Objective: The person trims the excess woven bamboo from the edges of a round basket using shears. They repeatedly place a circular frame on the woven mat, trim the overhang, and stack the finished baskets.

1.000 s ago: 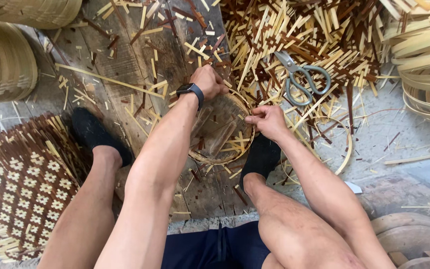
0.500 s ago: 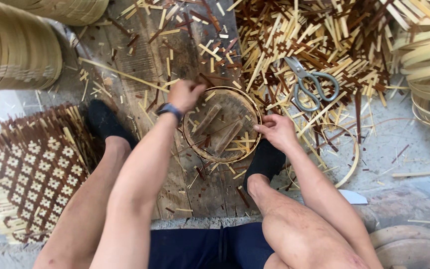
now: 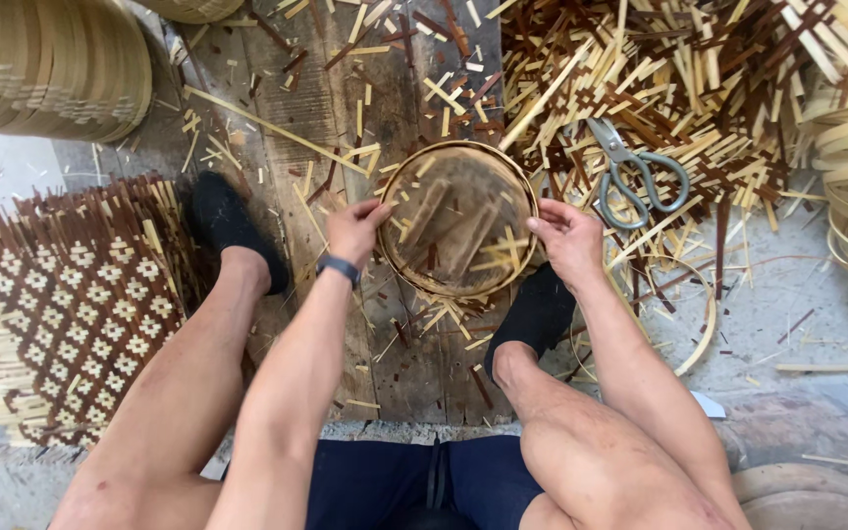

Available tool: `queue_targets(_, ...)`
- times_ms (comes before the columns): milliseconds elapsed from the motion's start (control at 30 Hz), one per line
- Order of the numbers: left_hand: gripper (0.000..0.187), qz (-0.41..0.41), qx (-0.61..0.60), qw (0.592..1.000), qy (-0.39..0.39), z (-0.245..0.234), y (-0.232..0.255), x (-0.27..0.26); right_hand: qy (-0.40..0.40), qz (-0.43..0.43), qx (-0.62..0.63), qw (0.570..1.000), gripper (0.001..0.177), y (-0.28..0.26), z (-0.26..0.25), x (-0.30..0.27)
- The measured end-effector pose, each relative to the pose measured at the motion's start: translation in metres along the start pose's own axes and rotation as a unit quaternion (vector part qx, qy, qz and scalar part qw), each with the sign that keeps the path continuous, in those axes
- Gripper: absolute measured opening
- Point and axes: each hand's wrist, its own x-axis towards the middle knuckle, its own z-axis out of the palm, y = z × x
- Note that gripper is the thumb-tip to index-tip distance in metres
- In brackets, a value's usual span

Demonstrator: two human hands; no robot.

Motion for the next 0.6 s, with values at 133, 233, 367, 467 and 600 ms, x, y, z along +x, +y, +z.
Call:
queue_targets(133,0.058,-0.150,-0.023,0.988,-0.036,0.018,-0.030,-0.071,-0.073,0.223,-0.026,0.972,0.042,-0.008,-0.003,-0.014)
queue_targets(233,0.034,-0.252,-0.290,0.916,-0.112,0.051,-0.059,-0.107,-0.091,0.251,0.000,0.964,0.028,0.002,0.003,-0.023)
queue_targets(367,0.023,-0.231,-0.368,0.897,-0.076,0.079,-0.083,-0.106,-0.072,0.241,-0.006,0.968,0.022,0.016,0.008,-0.019)
queue_targets(467,0.024,-0.232,-0.336,0.911,-0.058,0.085,-0.088,-0.104,-0.054,0.235,-0.007,0.970,0.021,0.022,0.016,-0.019)
queue_targets(600,0.023,-0.218,-0.380,0.895,-0.085,0.077,-0.080,-0.109,-0.074,0.225,-0.054,0.970,0.031,0.019,0.012,-0.021)
